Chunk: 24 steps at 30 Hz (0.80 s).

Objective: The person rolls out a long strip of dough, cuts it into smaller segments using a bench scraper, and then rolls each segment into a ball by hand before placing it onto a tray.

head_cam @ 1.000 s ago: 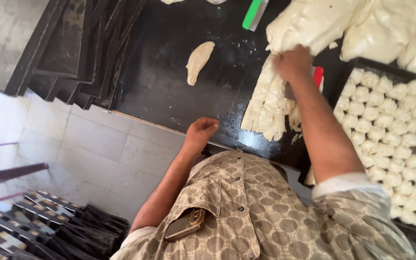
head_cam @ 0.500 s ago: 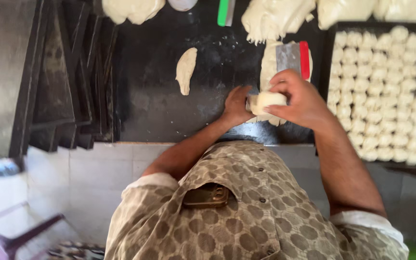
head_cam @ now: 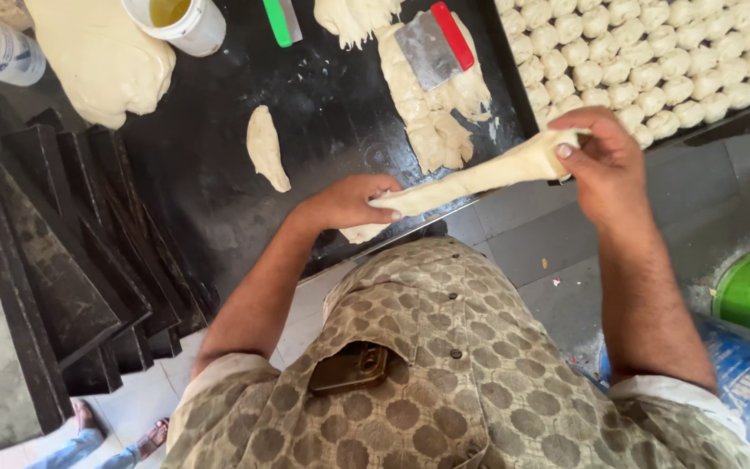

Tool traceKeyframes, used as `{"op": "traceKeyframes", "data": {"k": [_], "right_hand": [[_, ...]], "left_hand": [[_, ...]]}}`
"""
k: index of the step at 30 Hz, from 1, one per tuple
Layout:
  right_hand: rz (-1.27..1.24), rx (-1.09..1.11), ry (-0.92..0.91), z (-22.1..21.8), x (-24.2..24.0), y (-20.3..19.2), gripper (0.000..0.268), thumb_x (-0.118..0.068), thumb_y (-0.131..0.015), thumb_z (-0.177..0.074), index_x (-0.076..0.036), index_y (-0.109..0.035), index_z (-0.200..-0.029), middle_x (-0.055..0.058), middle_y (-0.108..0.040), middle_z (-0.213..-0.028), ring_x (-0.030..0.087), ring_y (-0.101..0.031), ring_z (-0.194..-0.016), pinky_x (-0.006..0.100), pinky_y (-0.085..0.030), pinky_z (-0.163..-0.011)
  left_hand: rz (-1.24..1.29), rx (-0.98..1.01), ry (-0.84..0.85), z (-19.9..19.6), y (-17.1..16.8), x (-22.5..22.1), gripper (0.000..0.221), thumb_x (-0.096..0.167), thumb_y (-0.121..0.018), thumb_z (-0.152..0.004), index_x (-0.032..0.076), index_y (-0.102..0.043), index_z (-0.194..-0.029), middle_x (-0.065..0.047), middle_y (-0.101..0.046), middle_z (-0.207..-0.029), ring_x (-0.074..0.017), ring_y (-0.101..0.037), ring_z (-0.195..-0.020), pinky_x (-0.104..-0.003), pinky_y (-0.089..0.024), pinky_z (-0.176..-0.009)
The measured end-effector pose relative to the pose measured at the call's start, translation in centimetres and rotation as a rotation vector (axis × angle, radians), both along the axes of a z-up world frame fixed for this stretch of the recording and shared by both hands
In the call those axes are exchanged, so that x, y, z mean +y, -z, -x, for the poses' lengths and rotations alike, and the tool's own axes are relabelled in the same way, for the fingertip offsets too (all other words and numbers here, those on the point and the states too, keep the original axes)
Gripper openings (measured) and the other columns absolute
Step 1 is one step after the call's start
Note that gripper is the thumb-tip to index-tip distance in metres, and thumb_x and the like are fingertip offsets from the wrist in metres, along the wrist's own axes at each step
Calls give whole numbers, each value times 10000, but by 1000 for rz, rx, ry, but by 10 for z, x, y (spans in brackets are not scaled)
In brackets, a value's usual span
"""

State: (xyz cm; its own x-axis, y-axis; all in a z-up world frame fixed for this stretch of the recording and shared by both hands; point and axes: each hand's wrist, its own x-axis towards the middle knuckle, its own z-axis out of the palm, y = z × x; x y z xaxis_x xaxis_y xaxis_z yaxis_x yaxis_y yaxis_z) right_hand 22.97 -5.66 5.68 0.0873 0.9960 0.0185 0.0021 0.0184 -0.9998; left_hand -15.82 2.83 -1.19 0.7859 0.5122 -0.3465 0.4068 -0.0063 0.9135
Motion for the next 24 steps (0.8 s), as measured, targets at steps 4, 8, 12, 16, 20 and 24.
{"op": "traceKeyframes", "data": {"k": [4,8,12,16,20,24], "right_hand": [[49,-415,61,1,7,58,346,6,-702,-954,-20,-670,-1297,128,-673,-1213,248,-597,-1008,339,-493,-871],[-248,-919,47,15,-13,92,334,36,-658,-947,-9,-668,-1278,236,-683,-1225,403,-651,-1146,463,-540,-986],[-321,-960,-91,26,-23,143,387,74,-598,-871,23,-647,-1251,241,-686,-1232,399,-628,-1214,519,-476,-1123],[-364,-1163,-105,40,-22,164,477,114,-548,-807,-4,-684,-1249,203,-704,-1260,374,-617,-1313,574,-341,-1212],[-336,-1088,-173,71,-33,158,522,137,-535,-777,0,-692,-1255,184,-704,-1272,371,-584,-1340,582,-314,-1211],[-287,-1032,-161,95,-39,154,471,112,-569,-836,-27,-696,-1268,147,-683,-1293,312,-552,-1386,584,-313,-1251]], "left_hand": [[-86,92,-70,-9,58,-14,433,351,-801,-825,61,-718,-1136,-141,-761,-1068,-266,-724,-991,-370,-544,-872],[-135,337,-107,-21,90,-33,438,383,-783,-774,91,-767,-1100,-163,-762,-1043,-318,-717,-984,-399,-540,-862],[-74,446,-148,-17,72,-39,463,415,-766,-781,107,-750,-1126,-158,-757,-1054,-328,-718,-996,-403,-544,-876],[-72,507,-168,-8,61,-49,483,405,-768,-754,97,-746,-1126,-168,-765,-1050,-333,-716,-1013,-405,-537,-880],[-206,506,-102,3,80,-35,604,431,-818,-723,9,-700,-1139,-226,-730,-1091,-371,-697,-1031,-428,-540,-886],[-216,620,-111,13,90,-35,646,423,-831,-704,-10,-693,-1163,-251,-711,-1127,-389,-686,-1057,-454,-537,-910]]}}
